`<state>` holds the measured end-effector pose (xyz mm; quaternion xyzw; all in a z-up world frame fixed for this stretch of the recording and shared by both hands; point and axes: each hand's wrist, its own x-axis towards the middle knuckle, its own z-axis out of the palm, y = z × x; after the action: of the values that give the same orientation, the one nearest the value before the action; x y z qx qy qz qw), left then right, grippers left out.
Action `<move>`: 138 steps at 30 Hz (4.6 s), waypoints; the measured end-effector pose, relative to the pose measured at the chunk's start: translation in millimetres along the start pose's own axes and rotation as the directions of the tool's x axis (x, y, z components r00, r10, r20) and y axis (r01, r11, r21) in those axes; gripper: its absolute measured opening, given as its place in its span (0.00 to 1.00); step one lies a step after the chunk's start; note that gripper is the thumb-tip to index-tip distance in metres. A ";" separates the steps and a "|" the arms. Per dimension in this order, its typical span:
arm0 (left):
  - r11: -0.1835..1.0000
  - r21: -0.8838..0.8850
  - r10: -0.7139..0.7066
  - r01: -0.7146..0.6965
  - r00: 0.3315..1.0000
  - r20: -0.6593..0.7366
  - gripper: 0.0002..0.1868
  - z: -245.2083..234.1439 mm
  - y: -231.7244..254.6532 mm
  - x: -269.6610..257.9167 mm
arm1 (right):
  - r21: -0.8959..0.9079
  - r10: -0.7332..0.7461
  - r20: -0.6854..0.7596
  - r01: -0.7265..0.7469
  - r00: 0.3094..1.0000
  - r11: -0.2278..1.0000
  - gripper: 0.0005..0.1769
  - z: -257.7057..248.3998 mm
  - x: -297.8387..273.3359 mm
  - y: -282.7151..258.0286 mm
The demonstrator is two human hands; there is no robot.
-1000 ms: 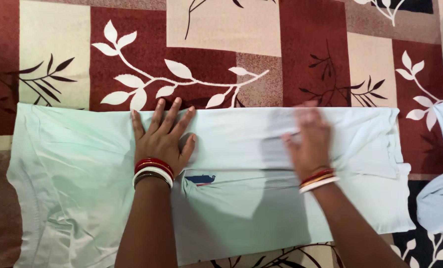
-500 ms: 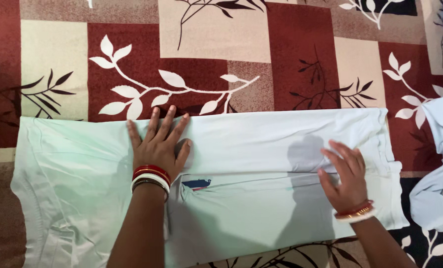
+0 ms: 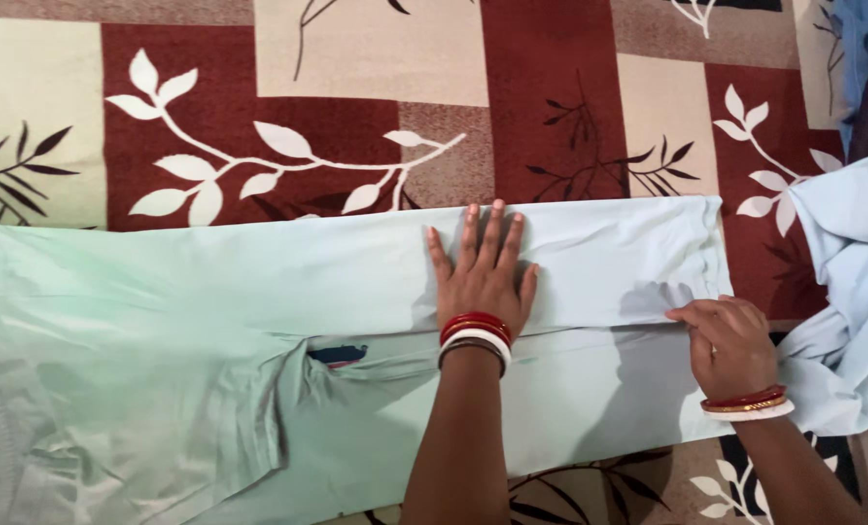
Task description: The person folds a light green t-shirt on a patterned floor. They smooth the fabric, fold the sleeves and sides inward, then fold the shirt in half and roll it into a compact bundle. Finally, they place the folded shirt into a red and black backpack.
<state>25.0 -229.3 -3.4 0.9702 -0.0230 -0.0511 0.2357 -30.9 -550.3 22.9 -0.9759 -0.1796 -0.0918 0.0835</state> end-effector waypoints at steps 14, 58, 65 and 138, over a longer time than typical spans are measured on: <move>0.999 0.053 -0.009 0.007 0.999 0.046 0.42 -9.3 2.5 -0.3 | 0.366 0.227 -0.013 -0.206 0.974 0.907 0.25 17.3 63.3 -48.2; 0.998 0.056 -0.003 0.000 0.999 0.049 0.44 -5.9 0.2 0.5 | -0.090 0.126 0.099 -0.118 0.987 0.989 0.17 65.7 133.4 117.9; 0.998 0.061 -0.003 0.000 0.998 0.057 0.44 -7.5 0.6 1.3 | 0.173 0.199 -0.052 -0.187 0.979 0.967 0.09 56.1 125.1 29.8; 0.992 -0.059 -0.116 0.112 0.991 -0.071 0.36 -20.8 -25.8 -43.0 | 0.284 -0.243 0.192 0.183 0.951 0.941 0.33 78.5 110.8 -143.4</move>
<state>-14.9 -194.0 6.9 0.9643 0.0425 -0.0291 0.2596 30.1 -365.6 -11.4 -0.9347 -0.3038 0.0351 0.1809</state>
